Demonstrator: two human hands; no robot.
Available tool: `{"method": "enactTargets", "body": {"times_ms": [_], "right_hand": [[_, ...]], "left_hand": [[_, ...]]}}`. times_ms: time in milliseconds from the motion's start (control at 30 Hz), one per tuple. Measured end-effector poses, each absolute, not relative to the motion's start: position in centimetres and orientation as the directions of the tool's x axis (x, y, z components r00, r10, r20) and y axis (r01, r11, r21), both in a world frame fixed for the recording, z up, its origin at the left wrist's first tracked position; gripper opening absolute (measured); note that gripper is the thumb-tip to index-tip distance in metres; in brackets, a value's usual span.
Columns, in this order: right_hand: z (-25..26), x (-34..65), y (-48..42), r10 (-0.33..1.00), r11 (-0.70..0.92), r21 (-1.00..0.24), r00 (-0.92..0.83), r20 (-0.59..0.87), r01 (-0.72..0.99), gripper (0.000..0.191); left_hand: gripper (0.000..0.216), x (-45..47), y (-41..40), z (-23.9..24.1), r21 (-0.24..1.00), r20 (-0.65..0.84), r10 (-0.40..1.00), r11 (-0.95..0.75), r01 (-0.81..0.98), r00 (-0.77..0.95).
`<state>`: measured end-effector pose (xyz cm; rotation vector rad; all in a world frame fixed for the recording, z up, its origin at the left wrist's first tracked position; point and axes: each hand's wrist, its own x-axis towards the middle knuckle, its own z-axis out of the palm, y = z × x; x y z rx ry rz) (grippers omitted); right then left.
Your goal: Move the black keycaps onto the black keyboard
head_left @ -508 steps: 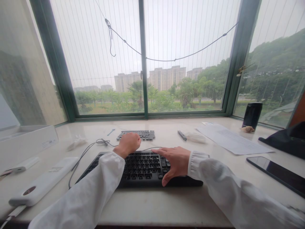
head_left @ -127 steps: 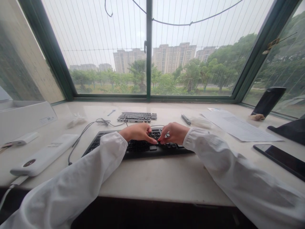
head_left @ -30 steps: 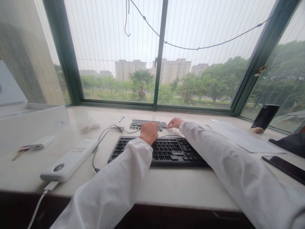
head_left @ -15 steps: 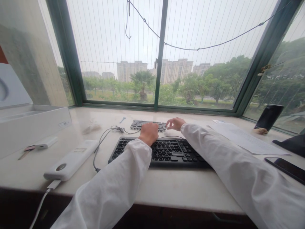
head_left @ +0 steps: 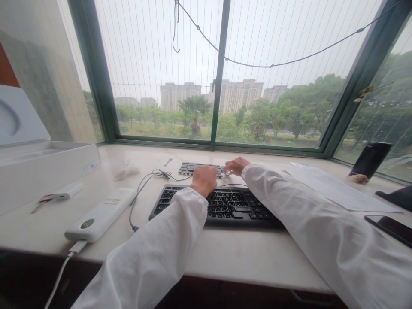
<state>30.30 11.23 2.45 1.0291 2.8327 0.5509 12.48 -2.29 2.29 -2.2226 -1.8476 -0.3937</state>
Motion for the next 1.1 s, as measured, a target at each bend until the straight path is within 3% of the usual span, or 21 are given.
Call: {"method": "enactTargets", "body": {"times_ms": [233, 533, 733, 933, 1000, 1100], "right_hand": [[3.3, 31.9, 10.3, 0.601, 0.723, 0.436, -0.799, -0.012, 0.537, 0.022], [3.6, 34.3, 9.1, 0.714, 0.685, 0.257, -0.698, -0.049, 0.682, 0.021], [2.9, 35.4, 9.2, 0.763, 0.646, 0.092, -0.646, -0.029, 0.758, 0.027], [3.3, 36.6, 7.4, 0.782, 0.622, -0.058, -0.616, 0.095, 0.781, 0.027], [3.5, 36.6, 5.7, 0.756, 0.654, -0.134, -0.642, 0.128, 0.744, 0.031], [3.5, 36.0, 2.5, 0.684, 0.707, -0.377, -0.714, 0.150, 0.599, 0.039]], "left_hand": [[0.023, 12.6, -2.4, 2.2, -0.001, 0.361, 0.915, -0.190, 0.982, 0.177], [0.024, 12.6, -2.5, 2.3, 0.013, 0.364, 0.914, -0.196, 0.981, 0.178], [0.023, 12.5, -2.5, 2.2, 0.025, 0.358, 0.915, -0.208, 0.978, 0.186], [0.023, 12.7, -2.7, 2.3, 0.057, 0.367, 0.912, -0.216, 0.975, 0.181], [0.024, 12.8, -2.7, 2.2, 0.076, 0.376, 0.910, -0.220, 0.973, 0.177], [0.032, 13.0, -2.5, 2.1, 0.217, 0.334, 0.926, -0.256, 0.942, 0.174]]}}
